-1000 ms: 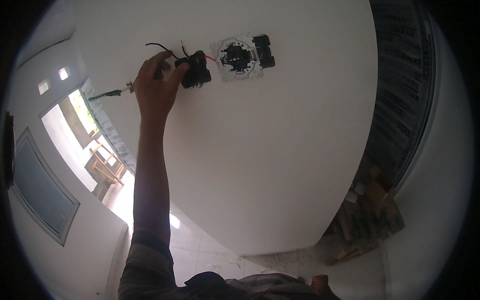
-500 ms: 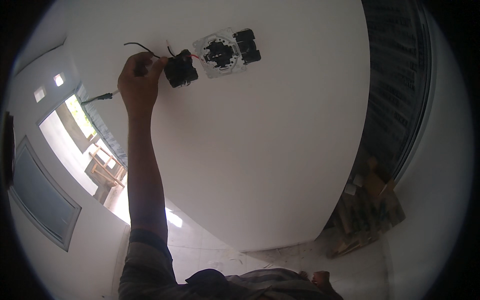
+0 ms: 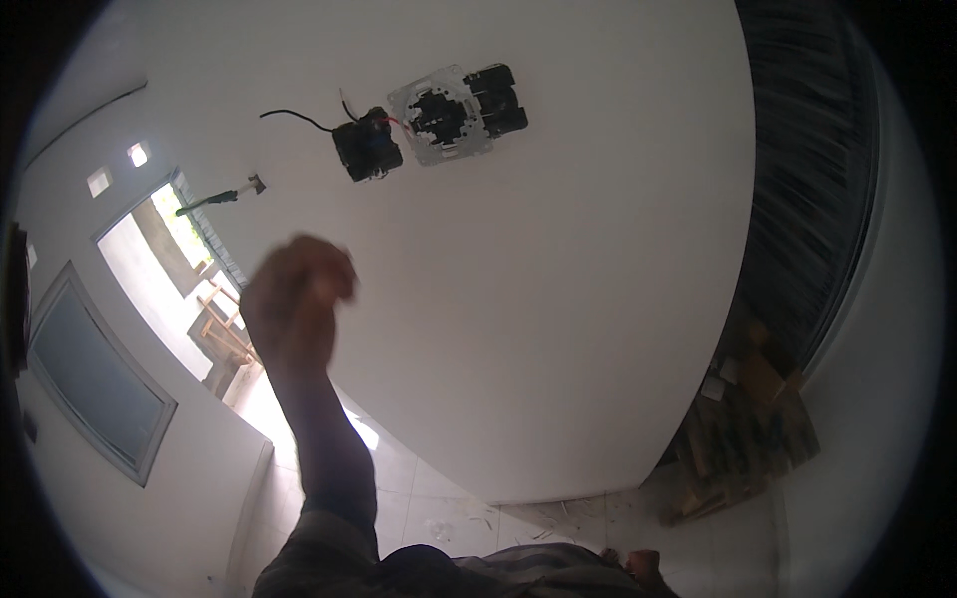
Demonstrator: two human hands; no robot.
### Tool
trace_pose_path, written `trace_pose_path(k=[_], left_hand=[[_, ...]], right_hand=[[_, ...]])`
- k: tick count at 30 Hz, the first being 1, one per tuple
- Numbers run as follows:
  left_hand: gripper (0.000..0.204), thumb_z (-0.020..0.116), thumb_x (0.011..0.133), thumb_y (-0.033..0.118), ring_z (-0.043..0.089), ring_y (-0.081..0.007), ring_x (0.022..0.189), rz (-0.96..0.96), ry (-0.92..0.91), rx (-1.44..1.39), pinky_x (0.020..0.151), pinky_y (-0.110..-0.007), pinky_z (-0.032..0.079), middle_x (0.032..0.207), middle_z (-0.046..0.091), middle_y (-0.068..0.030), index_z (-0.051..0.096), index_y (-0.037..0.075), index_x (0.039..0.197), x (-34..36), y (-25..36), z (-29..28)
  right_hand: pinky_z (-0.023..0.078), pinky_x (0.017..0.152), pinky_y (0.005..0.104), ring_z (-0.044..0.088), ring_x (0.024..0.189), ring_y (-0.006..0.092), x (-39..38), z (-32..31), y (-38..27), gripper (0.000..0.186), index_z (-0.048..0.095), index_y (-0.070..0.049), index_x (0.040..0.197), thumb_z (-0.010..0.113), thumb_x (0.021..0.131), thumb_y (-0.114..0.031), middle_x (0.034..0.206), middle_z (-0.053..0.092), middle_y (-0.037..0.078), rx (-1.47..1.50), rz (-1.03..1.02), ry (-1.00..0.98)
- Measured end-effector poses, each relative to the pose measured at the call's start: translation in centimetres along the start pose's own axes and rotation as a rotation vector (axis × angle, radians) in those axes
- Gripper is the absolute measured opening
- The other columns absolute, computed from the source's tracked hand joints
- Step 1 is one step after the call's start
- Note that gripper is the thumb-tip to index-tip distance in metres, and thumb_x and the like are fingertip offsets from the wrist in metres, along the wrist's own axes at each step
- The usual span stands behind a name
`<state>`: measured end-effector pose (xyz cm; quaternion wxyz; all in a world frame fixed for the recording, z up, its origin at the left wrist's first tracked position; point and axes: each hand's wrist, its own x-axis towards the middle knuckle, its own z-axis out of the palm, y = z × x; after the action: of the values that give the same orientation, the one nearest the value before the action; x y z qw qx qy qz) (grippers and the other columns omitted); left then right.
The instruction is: The person strips and twists electrical wires, wraps them with electrical tape, and connects them to a wall-mounted electrical box using pliers and a screwdriver. The person secures the wires into the fixture and adjusts connections.
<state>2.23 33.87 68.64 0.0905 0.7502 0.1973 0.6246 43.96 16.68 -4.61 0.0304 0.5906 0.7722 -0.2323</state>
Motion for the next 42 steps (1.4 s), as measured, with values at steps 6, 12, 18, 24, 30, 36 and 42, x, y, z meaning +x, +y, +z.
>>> trace_pose_path(k=[6, 12, 18, 24, 30, 36, 42], left_hand=[[0.010, 0.077, 0.089, 0.014, 0.070, -0.0228, 0.082, 0.399, -0.216, -0.200, 0.071, -0.036, 0.056, 0.088, 0.074, -0.0099, 0.076, 0.005, 0.093, -3.6, 5.7, 4.8], [0.006, 0.076, 0.086, 0.013, 0.067, -0.0222, 0.076, 0.469, -0.183, -0.185, 0.065, -0.036, 0.052, 0.085, 0.073, -0.0085, 0.075, 0.007, 0.087, -5.0, 7.7, 4.3], [0.004, 0.075, 0.084, 0.011, 0.065, -0.0213, 0.068, 0.370, -0.087, -0.032, 0.058, -0.035, 0.049, 0.081, 0.072, -0.0070, 0.074, 0.008, 0.081, -8.2, 9.0, 2.5], [0.006, 0.075, 0.081, 0.009, 0.062, -0.0199, 0.060, 0.257, 0.023, 0.063, 0.052, -0.035, 0.046, 0.077, 0.072, -0.0052, 0.073, 0.009, 0.075, -11.3, 8.6, 0.8], [0.008, 0.082, 0.080, 0.003, 0.070, -0.0198, 0.069, 0.315, 0.226, 0.196, 0.061, -0.031, 0.057, 0.073, 0.069, -0.0066, 0.075, 0.006, 0.079, -9.4, 2.1, 2.1], [0.012, 0.076, 0.088, -0.001, 0.067, -0.0165, 0.067, 0.343, 0.339, 0.490, 0.063, -0.026, 0.053, 0.080, 0.071, -0.0080, 0.077, -0.001, 0.099, 2.3, -4.6, 1.5], [0.025, 0.074, 0.096, 0.018, 0.076, -0.0245, 0.085, 0.229, 0.429, 0.629, 0.079, -0.036, 0.058, 0.096, 0.078, -0.0155, 0.077, -0.001, 0.111, 10.0, -8.7, 2.1]], right_hand=[[0.053, 0.059, 0.0461, 0.069, 0.068, 0.0314, -1.1, -0.4, 1.4, 0.021, 0.066, -0.004, 0.085, 0.075, 0.085, -0.023, 0.074, 0.066, 0.014, 0.324, -0.006, 0.024], [0.054, 0.052, 0.0437, 0.065, 0.062, 0.0277, -0.3, 1.5, 2.7, 0.011, 0.063, -0.002, 0.094, 0.068, 0.094, -0.012, 0.076, 0.062, 0.014, 0.832, 0.135, 0.038], [0.054, 0.054, 0.0443, 0.066, 0.062, 0.0293, -0.4, 0.1, 1.7, 0.013, 0.064, -0.003, 0.094, 0.069, 0.093, -0.015, 0.077, 0.063, 0.014, 0.585, 0.074, 0.025], [0.054, 0.055, 0.0447, 0.067, 0.064, 0.0307, -1.5, -1.8, 0.4, 0.013, 0.066, -0.005, 0.091, 0.069, 0.091, -0.017, 0.077, 0.065, 0.014, 0.300, 0.072, -0.019], [0.053, 0.056, 0.0451, 0.068, 0.066, 0.0321, -2.4, -3.2, -0.5, 0.014, 0.068, -0.006, 0.089, 0.070, 0.089, -0.020, 0.078, 0.067, 0.014, 0.130, 0.083, -0.065], [0.053, 0.057, 0.0455, 0.069, 0.067, 0.0335, -2.9, -3.5, -1.6, 0.014, 0.069, -0.008, 0.087, 0.070, 0.087, -0.022, 0.078, 0.070, 0.014, 0.032, 0.095, -0.089], [0.053, 0.058, 0.0459, 0.070, 0.069, 0.0349, -2.8, -3.0, -2.3, 0.015, 0.071, -0.010, 0.084, 0.071, 0.085, -0.025, 0.078, 0.072, 0.014, -0.032, 0.076, -0.085]])
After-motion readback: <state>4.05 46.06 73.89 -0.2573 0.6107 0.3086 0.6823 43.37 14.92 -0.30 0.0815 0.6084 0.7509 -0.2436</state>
